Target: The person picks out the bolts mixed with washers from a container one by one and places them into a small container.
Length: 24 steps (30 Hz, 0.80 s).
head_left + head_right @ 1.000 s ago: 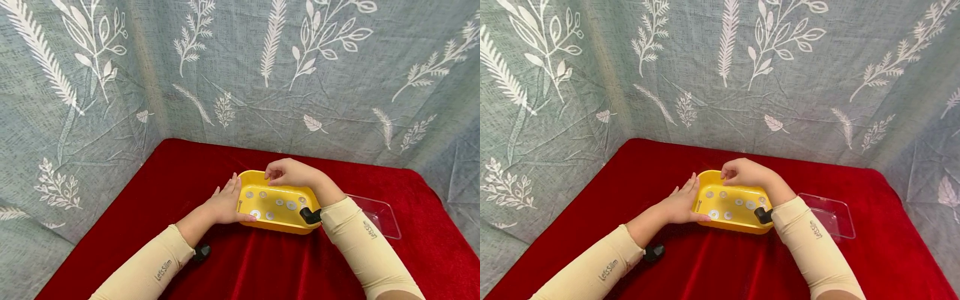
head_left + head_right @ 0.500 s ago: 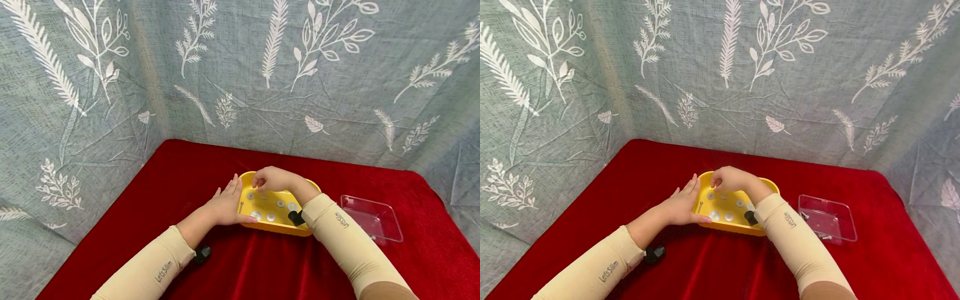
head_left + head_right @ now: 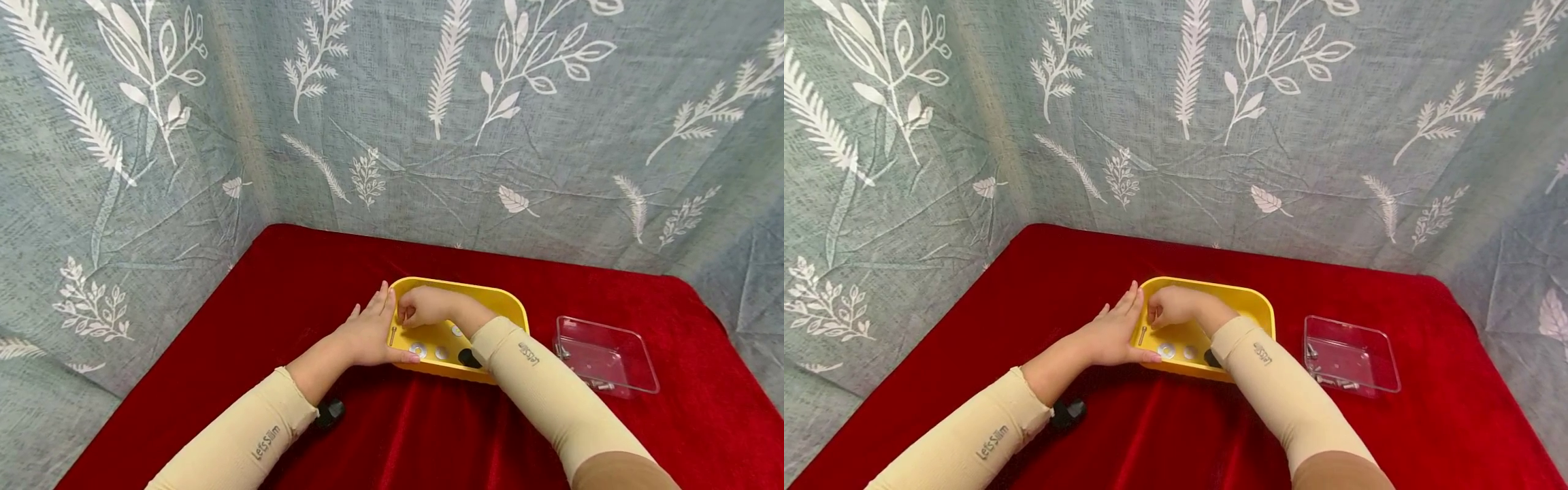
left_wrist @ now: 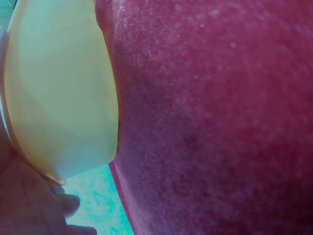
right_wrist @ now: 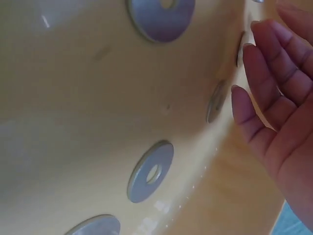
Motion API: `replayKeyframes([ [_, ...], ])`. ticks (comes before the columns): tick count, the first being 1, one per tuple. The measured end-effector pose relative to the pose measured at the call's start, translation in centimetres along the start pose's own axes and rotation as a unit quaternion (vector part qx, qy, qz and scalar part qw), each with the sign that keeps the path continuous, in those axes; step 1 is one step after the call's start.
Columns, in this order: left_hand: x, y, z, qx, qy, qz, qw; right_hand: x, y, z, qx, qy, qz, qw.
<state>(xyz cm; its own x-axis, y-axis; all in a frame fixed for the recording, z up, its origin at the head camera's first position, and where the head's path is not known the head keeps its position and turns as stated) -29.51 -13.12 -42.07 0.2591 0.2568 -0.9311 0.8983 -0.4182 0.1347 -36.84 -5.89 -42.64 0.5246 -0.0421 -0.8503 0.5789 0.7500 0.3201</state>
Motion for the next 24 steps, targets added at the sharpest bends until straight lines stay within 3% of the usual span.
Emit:
replayKeyframes([
  [11, 0.1, -0.1, 0.2, -0.004, 0.008, 0.004, 0.9999, 0.8, -0.9, 0.6, -0.015, 0.036, -0.016, 0.999],
  [24, 0.0, 0.0, 0.0, -0.004, 0.013, 0.005, 0.9999, 0.9, -0.9, 1.2, -0.007, 0.025, -0.029, 0.999],
])
Point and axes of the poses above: each hand's wrist, its own y-axis away from the middle knuckle, its own x-axis out of the palm, z = x × y, the point moved 7 cm from there along -y, towards the middle knuckle, and after that the axes turned 7 degrees about x, right-handed, at the moved point
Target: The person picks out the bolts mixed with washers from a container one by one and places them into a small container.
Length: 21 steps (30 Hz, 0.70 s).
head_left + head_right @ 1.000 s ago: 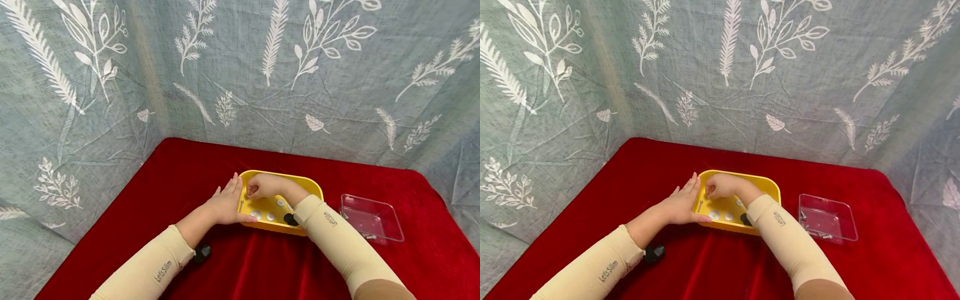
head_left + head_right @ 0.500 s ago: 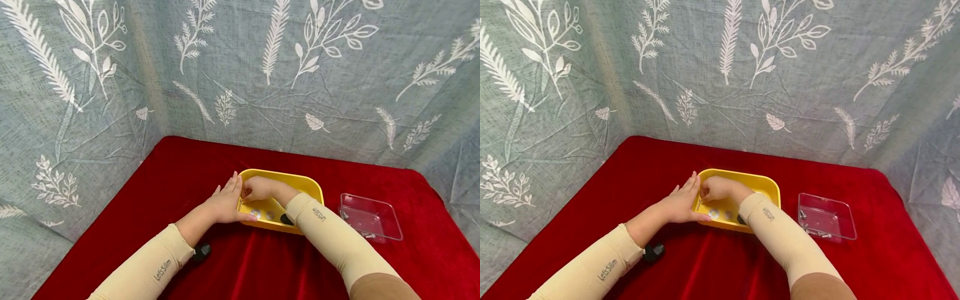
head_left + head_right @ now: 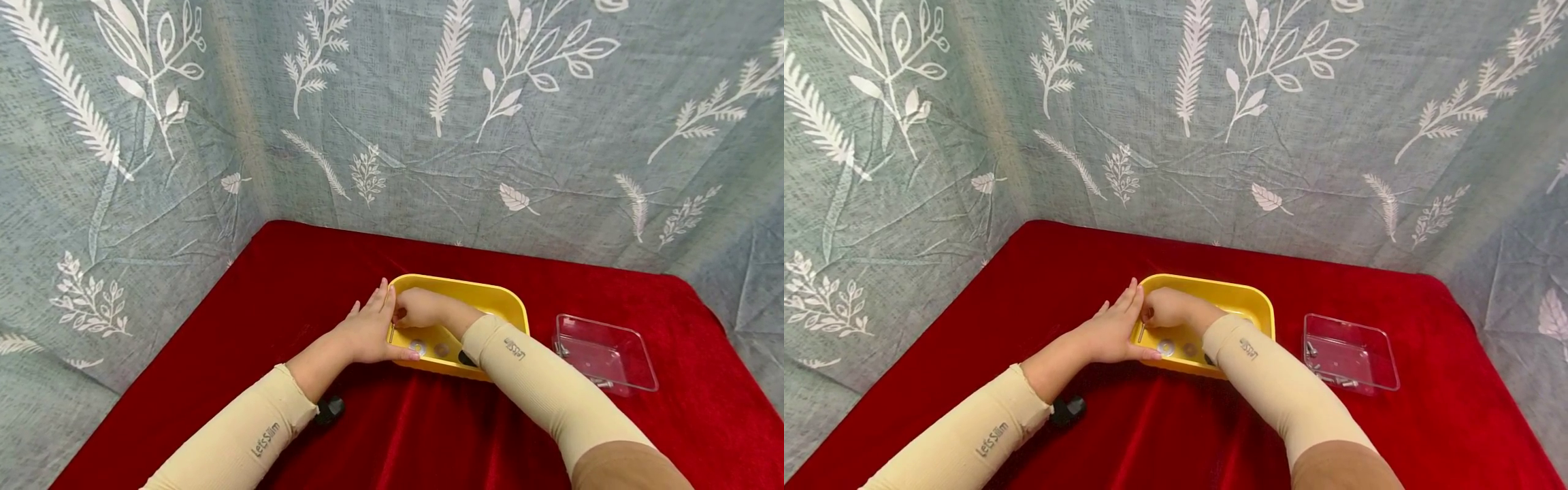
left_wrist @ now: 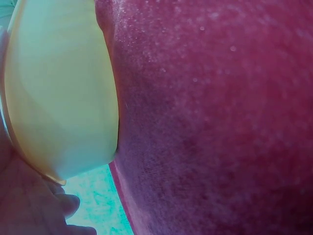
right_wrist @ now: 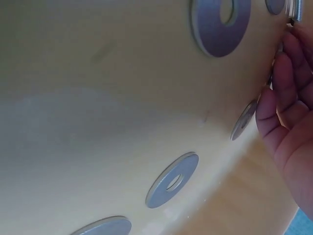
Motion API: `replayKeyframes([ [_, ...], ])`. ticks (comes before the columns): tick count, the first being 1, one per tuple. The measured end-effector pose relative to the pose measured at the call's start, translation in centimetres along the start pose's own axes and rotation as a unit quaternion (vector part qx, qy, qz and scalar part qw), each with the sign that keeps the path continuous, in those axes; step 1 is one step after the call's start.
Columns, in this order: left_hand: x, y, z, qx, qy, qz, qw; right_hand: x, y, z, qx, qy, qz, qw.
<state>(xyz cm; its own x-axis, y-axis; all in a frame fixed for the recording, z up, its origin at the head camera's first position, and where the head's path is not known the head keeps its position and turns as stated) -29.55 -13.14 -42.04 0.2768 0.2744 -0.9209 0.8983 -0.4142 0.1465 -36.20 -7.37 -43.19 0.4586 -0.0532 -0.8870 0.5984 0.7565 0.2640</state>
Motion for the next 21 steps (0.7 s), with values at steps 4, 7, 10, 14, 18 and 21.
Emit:
replayKeyframes([
  [4, -0.06, 0.03, -0.02, 0.001, 0.002, -0.003, 1.0, 0.01, -0.2, -0.01, 0.005, -0.001, -0.001, 1.0],
  [7, -0.08, 0.04, -0.01, 0.001, 0.004, -0.004, 1.0, 0.03, -0.29, 0.05, 0.008, 0.0, -0.003, 1.0],
  [10, -0.08, 0.03, 0.0, 0.0, 0.008, -0.006, 0.9999, 0.02, -0.31, 0.1, 0.011, 0.006, -0.007, 1.0],
  [14, 0.04, -0.02, 0.05, 0.001, 0.009, -0.002, 1.0, -0.11, -0.26, -0.1, 0.015, 0.011, -0.013, 1.0],
  [18, 0.1, -0.02, 0.09, 0.002, 0.003, -0.001, 1.0, -0.32, -0.2, -0.37, 0.007, 0.017, -0.02, 1.0],
  [21, 0.11, 0.0, 0.12, 0.001, 0.0, -0.002, 1.0, -0.44, -0.24, -0.57, 0.0, 0.026, -0.025, 0.999],
])
Point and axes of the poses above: each hand's wrist, its own y-axis away from the middle knuckle, its own x-axis out of the palm, z = x × y, the point moved 7 cm from there along -y, towards the middle knuckle, and after that the axes turned 7 degrees about x, right-handed, at the moved point
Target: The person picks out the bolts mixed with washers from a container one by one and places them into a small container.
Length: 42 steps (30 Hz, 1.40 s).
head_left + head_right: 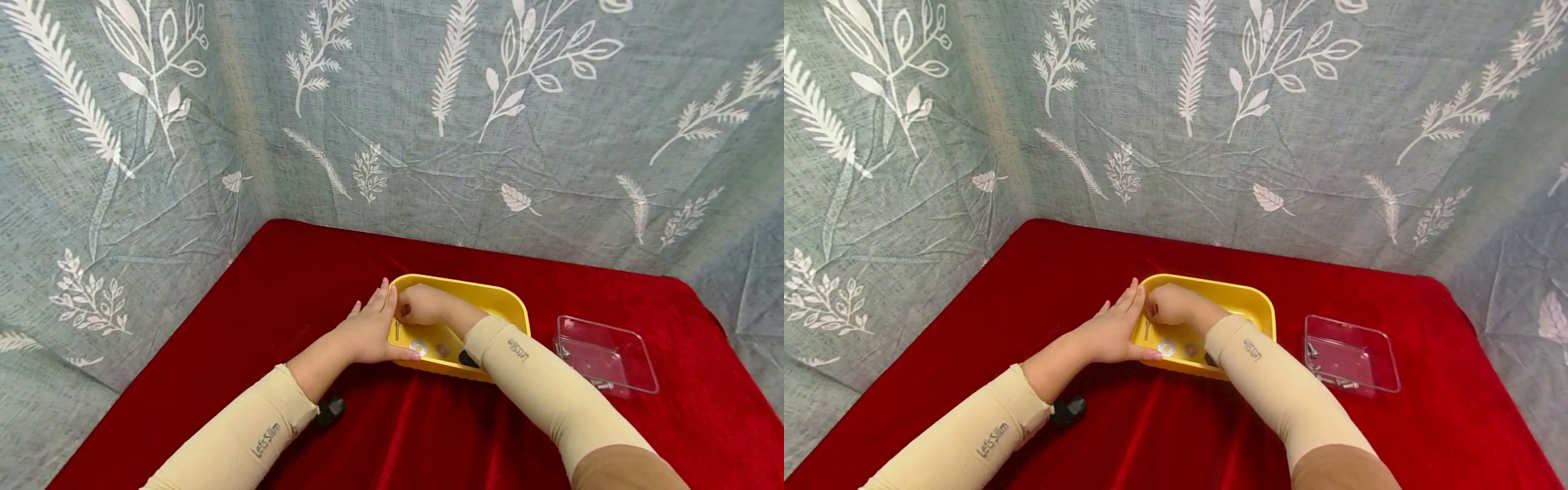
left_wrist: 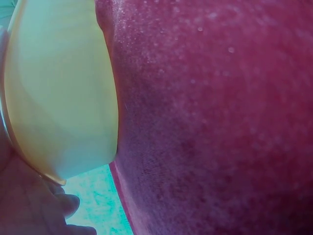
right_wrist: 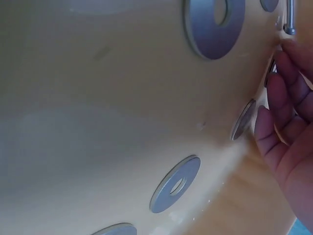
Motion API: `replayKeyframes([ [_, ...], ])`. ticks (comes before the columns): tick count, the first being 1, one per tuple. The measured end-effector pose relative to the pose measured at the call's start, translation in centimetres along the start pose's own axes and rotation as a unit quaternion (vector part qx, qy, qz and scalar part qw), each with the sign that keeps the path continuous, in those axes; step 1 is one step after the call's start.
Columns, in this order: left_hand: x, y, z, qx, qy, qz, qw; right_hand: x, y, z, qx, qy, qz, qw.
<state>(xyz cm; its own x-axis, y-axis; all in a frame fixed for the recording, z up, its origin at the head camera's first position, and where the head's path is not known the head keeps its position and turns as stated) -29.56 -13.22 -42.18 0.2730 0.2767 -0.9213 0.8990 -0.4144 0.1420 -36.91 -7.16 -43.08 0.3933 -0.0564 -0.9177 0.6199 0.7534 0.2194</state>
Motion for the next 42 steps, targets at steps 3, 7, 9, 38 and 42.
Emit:
replayKeyframes([
  [3, 0.0, 0.0, 0.0, 0.001, 0.001, -0.002, 1.0, 0.0, 0.0, -0.2, 0.003, 0.007, -0.001, 1.0],
  [7, 0.0, 0.0, 0.1, 0.001, 0.004, -0.002, 1.0, 0.2, 0.1, -0.3, 0.022, -0.012, 0.017, 1.0],
  [9, 0.1, -0.1, 0.1, -0.001, 0.007, -0.002, 1.0, 0.4, 0.3, -0.3, 0.028, -0.021, 0.031, 0.999],
  [38, 0.1, -0.1, 0.1, 0.002, 0.021, -0.004, 0.9998, 1.0, 0.6, 0.3, 0.002, -0.029, 0.035, 0.999],
  [42, 0.1, -0.1, 0.1, 0.002, 0.022, -0.008, 0.9997, 0.8, 0.6, 0.2, -0.008, -0.037, 0.041, 0.998],
])
Point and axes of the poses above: each hand's wrist, its own y-axis away from the middle knuckle, its own x-axis out of the palm, z = x × y, the point moved 7 cm from there along -y, towards the middle knuckle, and after that the axes turned 7 degrees about x, right-handed, at the moved point
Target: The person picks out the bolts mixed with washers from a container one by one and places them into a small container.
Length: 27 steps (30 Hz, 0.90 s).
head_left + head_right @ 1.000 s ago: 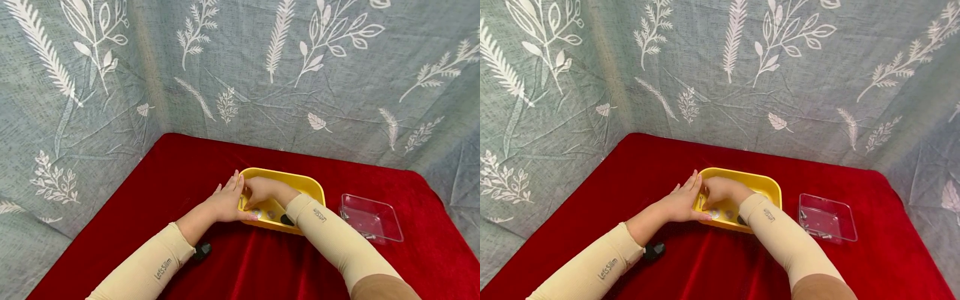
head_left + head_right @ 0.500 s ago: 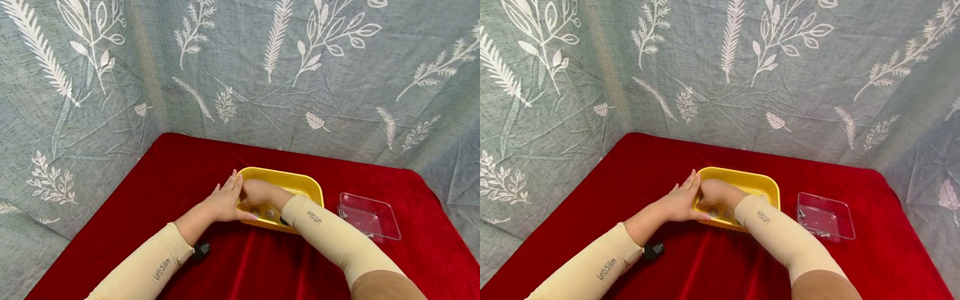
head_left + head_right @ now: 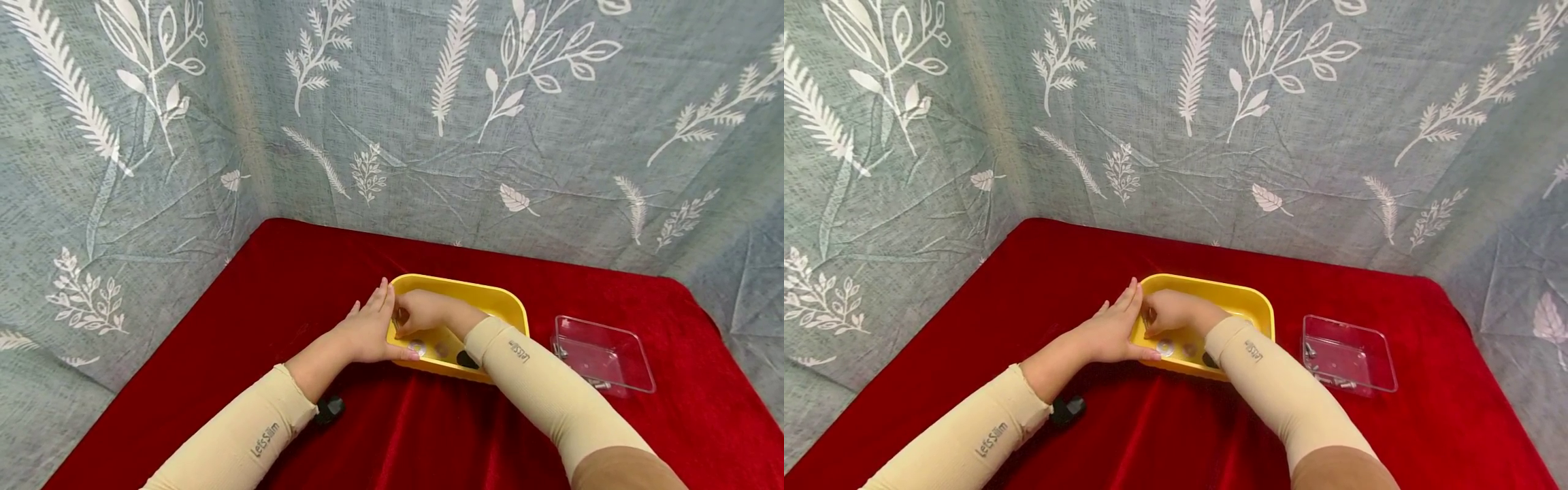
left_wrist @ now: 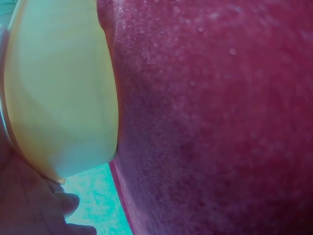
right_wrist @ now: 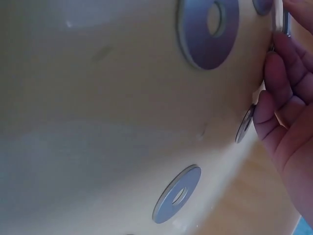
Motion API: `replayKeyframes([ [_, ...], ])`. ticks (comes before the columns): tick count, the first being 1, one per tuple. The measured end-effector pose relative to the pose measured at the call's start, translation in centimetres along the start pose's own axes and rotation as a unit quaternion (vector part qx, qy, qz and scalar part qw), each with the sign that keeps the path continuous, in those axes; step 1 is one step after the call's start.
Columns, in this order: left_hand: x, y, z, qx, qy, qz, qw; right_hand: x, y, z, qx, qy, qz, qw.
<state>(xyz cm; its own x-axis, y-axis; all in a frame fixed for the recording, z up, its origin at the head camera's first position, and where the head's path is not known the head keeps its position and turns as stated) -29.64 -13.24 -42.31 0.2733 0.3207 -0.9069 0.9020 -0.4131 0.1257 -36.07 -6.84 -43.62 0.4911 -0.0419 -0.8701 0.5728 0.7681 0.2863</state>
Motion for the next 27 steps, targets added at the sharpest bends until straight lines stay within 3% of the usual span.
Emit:
replayKeyframes([
  [5, 0.1, 0.0, -0.1, 0.001, -0.004, 0.002, 1.0, -0.3, 0.2, -0.2, -0.013, -0.003, 0.005, 1.0],
  [12, 0.1, 0.0, -0.2, 0.003, -0.011, 0.005, 0.9999, -1.8, 0.9, -0.7, 0.015, -0.022, -0.008, 1.0],
  [16, 0.0, 0.0, -0.3, 0.002, -0.014, 0.008, 0.9999, -2.7, 1.5, -0.6, 0.009, -0.018, -0.021, 1.0],
  [27, 0.0, 0.0, -0.2, -0.005, -0.018, 0.009, 0.9998, -5.8, 4.8, -0.2, -0.017, -0.029, -0.049, 0.998],
])
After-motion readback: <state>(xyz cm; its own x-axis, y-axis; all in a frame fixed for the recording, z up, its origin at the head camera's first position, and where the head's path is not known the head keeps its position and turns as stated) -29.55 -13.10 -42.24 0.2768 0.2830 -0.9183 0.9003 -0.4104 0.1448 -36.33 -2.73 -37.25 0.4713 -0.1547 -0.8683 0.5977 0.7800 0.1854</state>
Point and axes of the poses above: each hand's wrist, its own y-axis away from the middle knuckle, its own x-axis out of the palm, z = x × y, the point moved 7 cm from there along -y, towards the middle knuckle, and after that the axes turned 7 degrees about x, right-handed, at the moved point
